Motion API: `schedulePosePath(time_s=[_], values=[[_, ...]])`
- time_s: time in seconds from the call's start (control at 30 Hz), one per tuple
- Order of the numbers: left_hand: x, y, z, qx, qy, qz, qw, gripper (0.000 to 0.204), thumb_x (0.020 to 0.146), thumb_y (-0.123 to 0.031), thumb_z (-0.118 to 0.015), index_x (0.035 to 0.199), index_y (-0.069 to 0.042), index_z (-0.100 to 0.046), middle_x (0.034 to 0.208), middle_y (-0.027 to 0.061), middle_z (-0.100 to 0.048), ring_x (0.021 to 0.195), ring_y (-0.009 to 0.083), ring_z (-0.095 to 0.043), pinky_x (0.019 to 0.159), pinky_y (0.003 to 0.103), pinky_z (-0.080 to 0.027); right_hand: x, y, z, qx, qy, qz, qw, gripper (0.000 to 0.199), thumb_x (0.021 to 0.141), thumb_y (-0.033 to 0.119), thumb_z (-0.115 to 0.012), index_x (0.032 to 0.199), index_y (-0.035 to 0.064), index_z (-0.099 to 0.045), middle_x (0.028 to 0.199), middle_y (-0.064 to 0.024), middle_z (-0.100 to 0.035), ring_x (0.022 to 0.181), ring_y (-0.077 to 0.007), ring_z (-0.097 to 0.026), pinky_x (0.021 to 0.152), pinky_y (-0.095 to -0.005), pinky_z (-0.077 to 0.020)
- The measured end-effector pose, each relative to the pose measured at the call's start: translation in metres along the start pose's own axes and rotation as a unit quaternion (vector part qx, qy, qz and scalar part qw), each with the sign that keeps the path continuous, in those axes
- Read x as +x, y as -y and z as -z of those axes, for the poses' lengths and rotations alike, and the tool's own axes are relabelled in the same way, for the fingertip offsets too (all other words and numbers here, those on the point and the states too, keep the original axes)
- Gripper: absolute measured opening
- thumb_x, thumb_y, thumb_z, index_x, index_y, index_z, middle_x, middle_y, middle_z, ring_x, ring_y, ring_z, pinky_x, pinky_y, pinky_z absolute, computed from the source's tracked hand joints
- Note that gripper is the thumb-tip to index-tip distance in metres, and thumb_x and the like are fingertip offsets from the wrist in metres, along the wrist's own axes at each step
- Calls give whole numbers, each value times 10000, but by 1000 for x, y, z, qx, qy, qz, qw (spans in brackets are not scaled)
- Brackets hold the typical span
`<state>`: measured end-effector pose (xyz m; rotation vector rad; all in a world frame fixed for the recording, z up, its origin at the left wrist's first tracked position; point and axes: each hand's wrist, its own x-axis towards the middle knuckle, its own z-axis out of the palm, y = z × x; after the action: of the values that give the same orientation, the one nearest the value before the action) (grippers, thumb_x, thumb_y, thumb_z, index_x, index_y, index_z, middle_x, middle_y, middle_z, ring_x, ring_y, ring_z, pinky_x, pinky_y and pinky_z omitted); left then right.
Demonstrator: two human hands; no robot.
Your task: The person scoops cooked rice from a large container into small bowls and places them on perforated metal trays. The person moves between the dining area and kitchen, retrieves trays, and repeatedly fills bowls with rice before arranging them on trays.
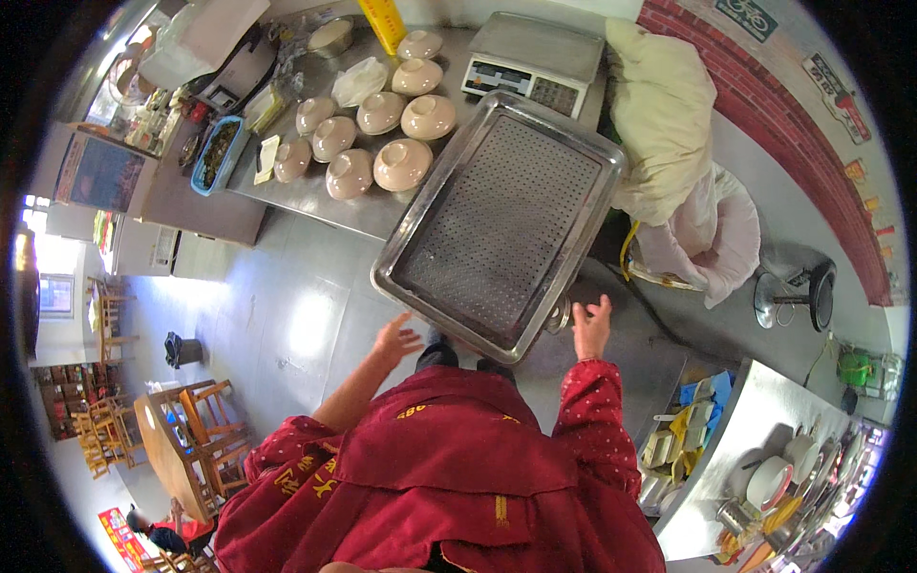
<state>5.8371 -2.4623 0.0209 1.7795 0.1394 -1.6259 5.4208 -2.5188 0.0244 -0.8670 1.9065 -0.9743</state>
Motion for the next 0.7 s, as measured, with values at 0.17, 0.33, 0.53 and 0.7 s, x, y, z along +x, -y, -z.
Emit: schedulePosePath(time_s=[0.17, 0.33, 0.53, 0.7], values=[[9, -78, 35, 150, -159, -298, 929, 704, 794, -321, -732, 1360, -24, -435, 1099, 165, -585, 1018, 264, -574, 819, 381, -494, 22, 34, -4, -36, -72, 134, 988, 586, 881, 121, -686, 1396, 9, -429, 1176, -134, -560, 826, -189, -607, 772, -323, -524], [51, -156, 9, 346, -127, -477, 798, 457, 822, -250, -701, 1190, 0, -597, 1112, 207, -632, 1032, 327, -611, 902, 407, -475, 28, 63, -48, -283, -154, 271, 907, 650, 826, 141, -722, 1384, 12, -415, 1227, -182, -540, 1069, -337, -558, 963, -443, -452], [70, -186, -38, 571, 19, -439, 693, 292, 830, -179, -638, 1076, -22, -633, 1002, 210, -652, 938, 413, -615, 817, 482, -485, 21, 53, -75, -319, -123, 51, 938, 392, 742, 85, -719, 1103, 8, -588, 1039, -166, -624, 1015, -367, -580, 879, -463, -482], [68, -199, -39, 604, 54, -456, 652, 212, 831, -188, -643, 949, -13, -650, 910, 202, -665, 844, 396, -637, 744, 469, -495, 11, 69, -83, -364, -177, 93, 910, 226, 816, 84, -605, 1025, -2, -602, 1014, -177, -623, 1008, -364, -587, 892, -436, -483]])
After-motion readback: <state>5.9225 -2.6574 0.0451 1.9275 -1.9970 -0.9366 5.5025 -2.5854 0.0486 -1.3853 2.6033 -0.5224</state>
